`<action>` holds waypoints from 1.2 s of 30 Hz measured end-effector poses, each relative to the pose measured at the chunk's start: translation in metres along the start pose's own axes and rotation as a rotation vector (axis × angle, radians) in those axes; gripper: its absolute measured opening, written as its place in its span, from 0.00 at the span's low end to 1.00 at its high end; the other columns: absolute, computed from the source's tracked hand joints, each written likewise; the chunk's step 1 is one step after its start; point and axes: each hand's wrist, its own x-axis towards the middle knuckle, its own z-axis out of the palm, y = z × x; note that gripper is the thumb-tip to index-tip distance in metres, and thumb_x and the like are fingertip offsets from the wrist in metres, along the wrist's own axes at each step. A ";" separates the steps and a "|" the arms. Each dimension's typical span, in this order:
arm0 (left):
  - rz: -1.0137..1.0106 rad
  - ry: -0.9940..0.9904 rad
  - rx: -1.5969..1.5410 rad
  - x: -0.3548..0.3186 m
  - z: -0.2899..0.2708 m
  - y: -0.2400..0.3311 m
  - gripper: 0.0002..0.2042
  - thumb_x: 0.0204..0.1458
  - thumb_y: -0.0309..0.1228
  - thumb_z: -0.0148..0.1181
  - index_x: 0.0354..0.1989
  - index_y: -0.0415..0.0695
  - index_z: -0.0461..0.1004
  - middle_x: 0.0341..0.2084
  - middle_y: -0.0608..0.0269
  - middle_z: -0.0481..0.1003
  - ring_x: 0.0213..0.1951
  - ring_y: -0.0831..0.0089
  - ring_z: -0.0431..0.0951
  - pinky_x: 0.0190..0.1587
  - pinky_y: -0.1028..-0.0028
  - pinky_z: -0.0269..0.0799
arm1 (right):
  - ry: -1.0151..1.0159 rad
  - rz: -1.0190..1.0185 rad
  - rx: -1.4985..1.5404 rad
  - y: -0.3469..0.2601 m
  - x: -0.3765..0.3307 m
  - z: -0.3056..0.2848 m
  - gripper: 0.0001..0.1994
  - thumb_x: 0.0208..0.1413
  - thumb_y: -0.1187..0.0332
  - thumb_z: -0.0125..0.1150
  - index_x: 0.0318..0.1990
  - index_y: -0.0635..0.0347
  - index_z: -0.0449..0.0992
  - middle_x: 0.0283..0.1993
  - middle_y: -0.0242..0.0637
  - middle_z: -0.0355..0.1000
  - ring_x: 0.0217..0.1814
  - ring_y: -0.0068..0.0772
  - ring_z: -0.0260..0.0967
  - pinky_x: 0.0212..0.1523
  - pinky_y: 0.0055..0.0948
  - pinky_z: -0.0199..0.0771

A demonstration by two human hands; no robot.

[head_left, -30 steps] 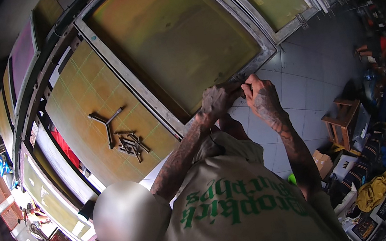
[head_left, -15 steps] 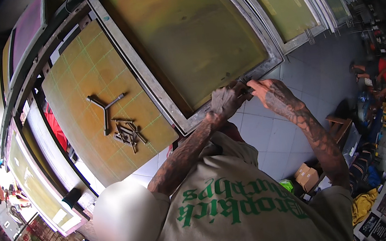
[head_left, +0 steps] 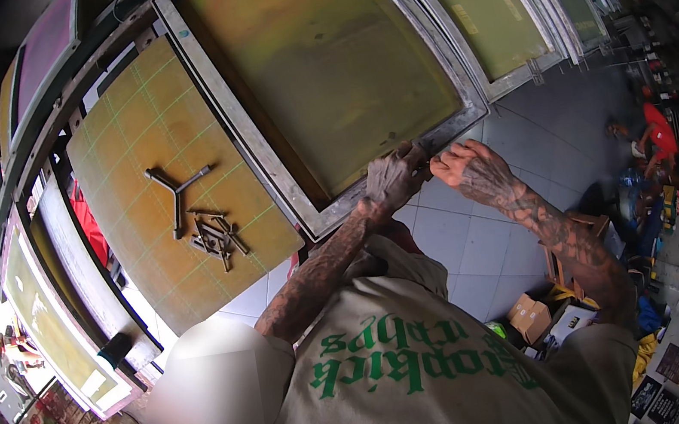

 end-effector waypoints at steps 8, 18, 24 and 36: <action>0.106 0.210 0.064 -0.012 0.016 -0.009 0.15 0.48 0.41 0.67 0.39 0.44 0.76 0.35 0.57 0.77 0.37 0.56 0.80 0.38 0.59 0.76 | -0.060 0.812 0.524 -0.030 0.015 -0.008 0.18 0.60 0.54 0.61 0.35 0.63 0.76 0.25 0.54 0.72 0.29 0.52 0.73 0.29 0.46 0.70; 0.078 0.134 0.070 -0.012 0.020 -0.011 0.15 0.49 0.41 0.66 0.39 0.45 0.76 0.35 0.59 0.76 0.38 0.59 0.79 0.37 0.61 0.75 | -0.023 0.964 0.422 -0.047 0.039 -0.008 0.15 0.60 0.61 0.54 0.30 0.67 0.73 0.21 0.53 0.73 0.29 0.60 0.75 0.34 0.52 0.74; -0.081 -0.011 0.020 -0.001 -0.003 0.003 0.17 0.50 0.44 0.65 0.38 0.44 0.75 0.36 0.59 0.74 0.37 0.58 0.80 0.36 0.60 0.76 | -0.082 0.797 0.513 -0.051 0.022 -0.025 0.10 0.61 0.67 0.53 0.32 0.66 0.68 0.25 0.58 0.71 0.32 0.63 0.72 0.35 0.55 0.69; 0.033 -0.026 -0.064 -0.002 0.008 -0.015 0.11 0.49 0.42 0.64 0.35 0.51 0.82 0.37 0.63 0.77 0.37 0.60 0.80 0.38 0.61 0.76 | -0.193 0.412 0.307 -0.016 0.009 -0.044 0.13 0.53 0.76 0.59 0.47 0.67 0.76 0.42 0.47 0.70 0.40 0.47 0.75 0.38 0.41 0.78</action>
